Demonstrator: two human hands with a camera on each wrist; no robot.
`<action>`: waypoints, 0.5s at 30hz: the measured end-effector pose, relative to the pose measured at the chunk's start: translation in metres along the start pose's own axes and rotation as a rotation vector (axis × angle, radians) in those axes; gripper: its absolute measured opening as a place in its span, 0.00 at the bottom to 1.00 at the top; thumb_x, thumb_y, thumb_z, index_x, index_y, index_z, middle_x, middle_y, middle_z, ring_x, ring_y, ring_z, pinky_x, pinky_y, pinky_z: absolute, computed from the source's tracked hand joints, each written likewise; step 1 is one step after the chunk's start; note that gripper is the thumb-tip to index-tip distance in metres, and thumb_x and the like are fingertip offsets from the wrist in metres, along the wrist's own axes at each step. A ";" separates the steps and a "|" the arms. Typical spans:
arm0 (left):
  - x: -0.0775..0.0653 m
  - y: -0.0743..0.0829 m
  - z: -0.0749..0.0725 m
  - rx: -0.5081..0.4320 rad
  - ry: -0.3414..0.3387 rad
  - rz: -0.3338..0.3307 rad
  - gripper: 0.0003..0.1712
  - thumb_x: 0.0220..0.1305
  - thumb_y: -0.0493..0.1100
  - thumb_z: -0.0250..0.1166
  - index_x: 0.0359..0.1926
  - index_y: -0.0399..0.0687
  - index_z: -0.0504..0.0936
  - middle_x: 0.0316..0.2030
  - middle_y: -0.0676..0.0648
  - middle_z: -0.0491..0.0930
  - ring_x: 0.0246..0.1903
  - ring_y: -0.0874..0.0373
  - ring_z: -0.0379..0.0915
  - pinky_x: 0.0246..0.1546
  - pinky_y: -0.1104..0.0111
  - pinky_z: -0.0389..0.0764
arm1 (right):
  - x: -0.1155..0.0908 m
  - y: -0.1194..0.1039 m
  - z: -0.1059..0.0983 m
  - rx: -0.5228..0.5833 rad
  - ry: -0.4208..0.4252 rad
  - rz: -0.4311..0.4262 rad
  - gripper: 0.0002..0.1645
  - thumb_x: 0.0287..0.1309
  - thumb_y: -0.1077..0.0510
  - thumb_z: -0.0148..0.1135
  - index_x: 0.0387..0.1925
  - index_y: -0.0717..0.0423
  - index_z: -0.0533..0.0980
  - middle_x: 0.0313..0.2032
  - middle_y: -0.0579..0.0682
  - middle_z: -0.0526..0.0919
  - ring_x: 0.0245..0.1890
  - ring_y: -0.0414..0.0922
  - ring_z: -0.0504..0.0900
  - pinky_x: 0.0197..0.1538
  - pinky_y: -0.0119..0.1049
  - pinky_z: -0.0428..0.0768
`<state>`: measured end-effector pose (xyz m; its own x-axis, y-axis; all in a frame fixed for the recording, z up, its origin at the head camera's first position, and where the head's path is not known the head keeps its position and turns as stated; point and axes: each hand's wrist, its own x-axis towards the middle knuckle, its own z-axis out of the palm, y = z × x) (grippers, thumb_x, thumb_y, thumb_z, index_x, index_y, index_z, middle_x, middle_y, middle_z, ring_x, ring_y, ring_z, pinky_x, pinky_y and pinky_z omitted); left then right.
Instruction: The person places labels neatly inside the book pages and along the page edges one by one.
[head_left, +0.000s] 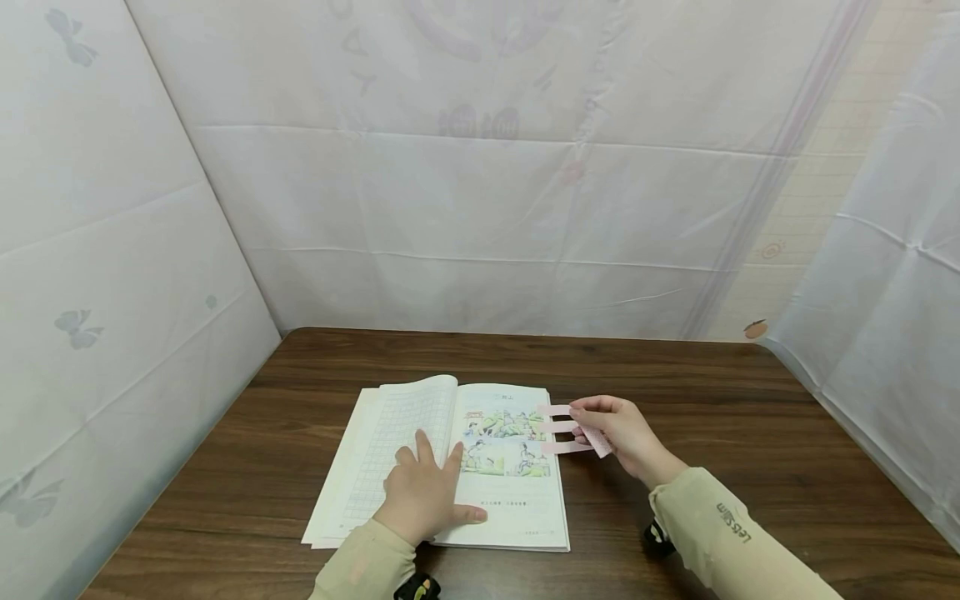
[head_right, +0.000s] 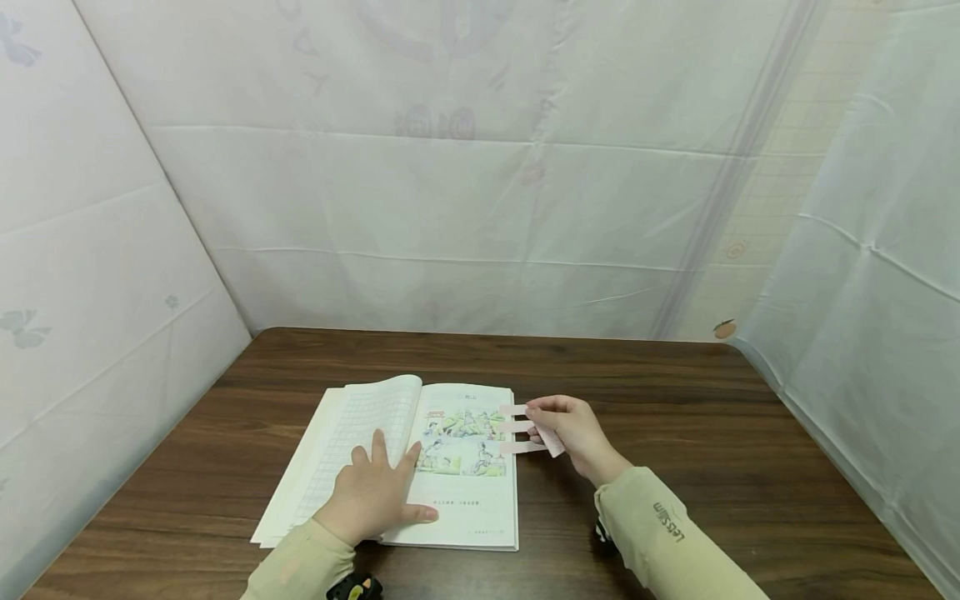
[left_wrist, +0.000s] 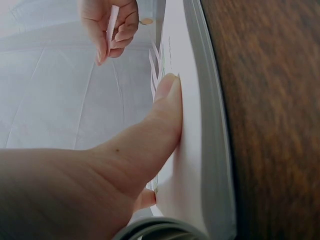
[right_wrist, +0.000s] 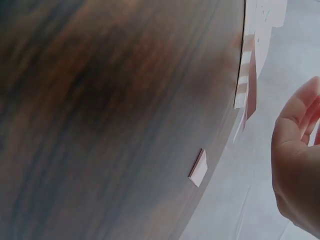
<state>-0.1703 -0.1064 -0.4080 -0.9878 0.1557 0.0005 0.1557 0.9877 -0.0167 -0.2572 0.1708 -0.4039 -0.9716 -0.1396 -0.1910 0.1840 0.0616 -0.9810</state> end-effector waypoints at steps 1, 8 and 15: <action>0.000 0.000 0.000 -0.001 0.000 0.000 0.58 0.40 0.81 0.65 0.67 0.52 0.74 0.64 0.21 0.64 0.44 0.34 0.70 0.17 0.61 0.74 | 0.000 0.000 0.001 -0.004 0.000 0.002 0.21 0.62 0.62 0.64 0.53 0.72 0.76 0.37 0.51 0.84 0.28 0.40 0.83 0.36 0.33 0.84; 0.000 0.000 0.000 0.004 0.002 0.003 0.58 0.40 0.81 0.65 0.67 0.52 0.74 0.64 0.21 0.64 0.43 0.34 0.70 0.17 0.62 0.73 | -0.002 0.002 0.001 -0.075 -0.018 -0.011 0.24 0.64 0.62 0.62 0.57 0.75 0.74 0.41 0.52 0.85 0.29 0.38 0.82 0.37 0.31 0.84; 0.000 0.000 0.001 0.017 0.002 0.002 0.58 0.40 0.82 0.64 0.67 0.53 0.74 0.64 0.21 0.64 0.42 0.35 0.70 0.16 0.62 0.72 | -0.003 0.004 0.001 -0.063 -0.042 -0.018 0.26 0.62 0.63 0.64 0.58 0.76 0.72 0.36 0.50 0.84 0.28 0.38 0.81 0.36 0.30 0.83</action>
<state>-0.1702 -0.1064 -0.4091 -0.9875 0.1576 0.0026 0.1574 0.9870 -0.0334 -0.2534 0.1703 -0.4076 -0.9673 -0.1827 -0.1757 0.1553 0.1205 -0.9805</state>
